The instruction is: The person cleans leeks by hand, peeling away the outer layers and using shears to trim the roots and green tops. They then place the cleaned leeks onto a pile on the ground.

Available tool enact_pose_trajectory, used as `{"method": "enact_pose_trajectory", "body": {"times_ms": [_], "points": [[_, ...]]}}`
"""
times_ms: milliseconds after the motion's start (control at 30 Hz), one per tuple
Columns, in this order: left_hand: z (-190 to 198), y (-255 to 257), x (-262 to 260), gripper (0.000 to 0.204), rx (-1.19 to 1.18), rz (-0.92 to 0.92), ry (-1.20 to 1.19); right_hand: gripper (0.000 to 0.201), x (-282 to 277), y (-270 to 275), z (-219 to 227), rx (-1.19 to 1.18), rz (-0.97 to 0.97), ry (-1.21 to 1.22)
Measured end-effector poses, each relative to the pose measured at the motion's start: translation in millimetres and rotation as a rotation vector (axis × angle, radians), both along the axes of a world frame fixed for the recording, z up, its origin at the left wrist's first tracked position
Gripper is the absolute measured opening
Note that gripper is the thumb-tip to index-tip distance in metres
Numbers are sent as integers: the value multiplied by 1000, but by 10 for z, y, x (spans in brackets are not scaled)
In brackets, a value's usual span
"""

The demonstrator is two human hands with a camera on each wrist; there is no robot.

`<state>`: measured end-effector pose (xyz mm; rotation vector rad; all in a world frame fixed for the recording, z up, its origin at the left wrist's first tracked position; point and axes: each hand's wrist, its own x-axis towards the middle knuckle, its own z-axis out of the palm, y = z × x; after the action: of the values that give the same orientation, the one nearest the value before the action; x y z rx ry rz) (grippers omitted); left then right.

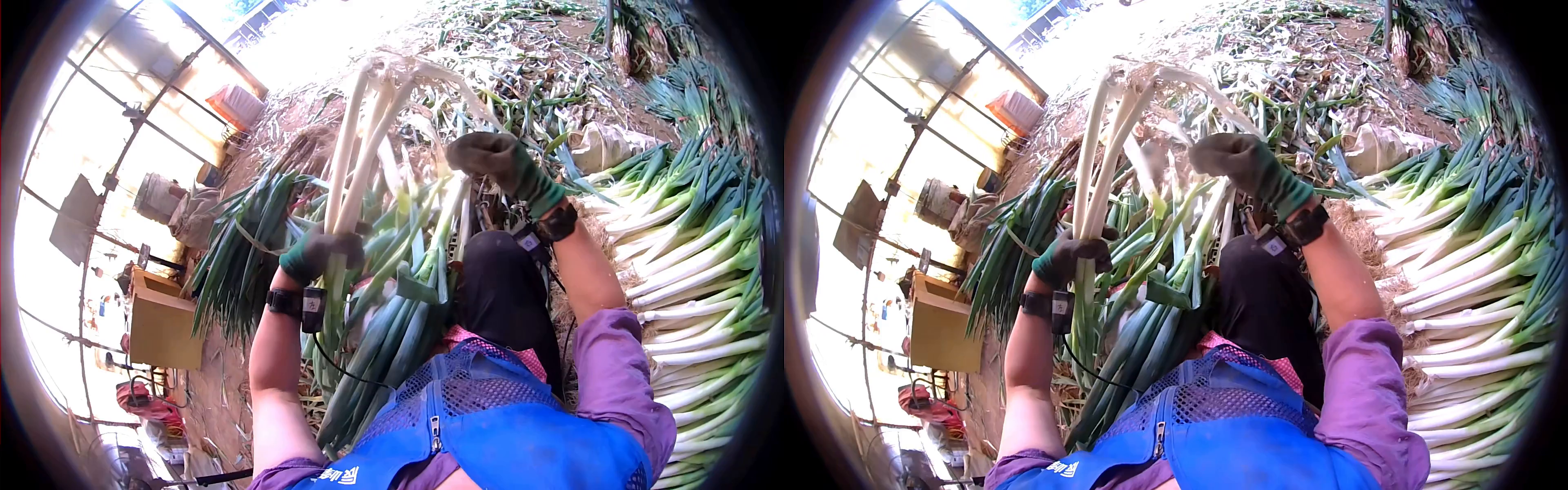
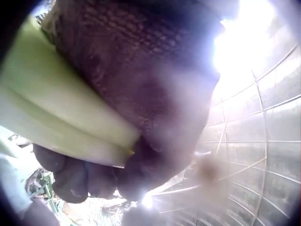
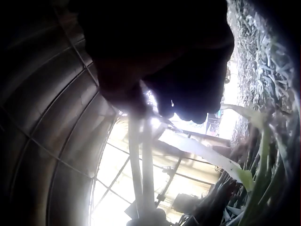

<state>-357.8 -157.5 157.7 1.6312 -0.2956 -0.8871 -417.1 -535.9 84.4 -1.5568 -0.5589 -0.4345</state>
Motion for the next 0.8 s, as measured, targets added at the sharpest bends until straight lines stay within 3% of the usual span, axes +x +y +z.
{"method": "enact_pose_trajectory", "body": {"times_ms": [33, 133, 200, 233, 267, 300, 333, 367, 467, 500, 533, 600, 667, 733, 800], "points": [[-52, 32, 11, 50, -9, -11, 55, 33, -98, -83, 142, 196, -114, 238], [-171, 90, -14, 53, -70, -116, 213, 43, 106, -328, 323, 477, -230, -23], [-178, 78, -59, 55, -82, -173, 272, 53, 362, -458, 302, 601, -158, -96], [-182, 47, -68, 54, -83, -200, 289, 58, 336, -374, 275, 182, -368, -153], [-185, 17, -72, 54, -83, -228, 305, 63, 404, -193, 123, -34, -552, -321], [-189, 9, -63, 53, -85, -254, 320, 69, 546, -129, -34, 175, -83, -264], [-224, 30, -36, 54, -96, -265, 311, 76, 690, -68, -195, 558, 487, -83], [-216, 55, -40, 54, -98, -239, 303, 82, 834, -8, -358, 801, 823, 160], [-238, 205, -30, 54, -128, -162, 334, 92, 356, 643, 46, 842, 436, 303], [-273, 280, -27, 54, -124, -155, 348, 78, 264, 735, 113, 756, 460, 254], [-307, 340, -28, 54, -121, -152, 362, 67, 305, 622, 119, 359, 467, 221], [-376, 427, -3, 56, -93, -197, 366, 35, 212, 560, 272, -26, 359, 418], [-368, 514, -66, 55, -80, -148, 378, 25, 190, 488, 348, -294, -85, 3], [-263, 570, -140, 52, -4, -129, 349, 19, 327, 16, 251, -434, -357, -20], [-276, 598, -223, 43, 79, -108, 314, 21, 663, -971, 0, -428, -600, 105]]}}
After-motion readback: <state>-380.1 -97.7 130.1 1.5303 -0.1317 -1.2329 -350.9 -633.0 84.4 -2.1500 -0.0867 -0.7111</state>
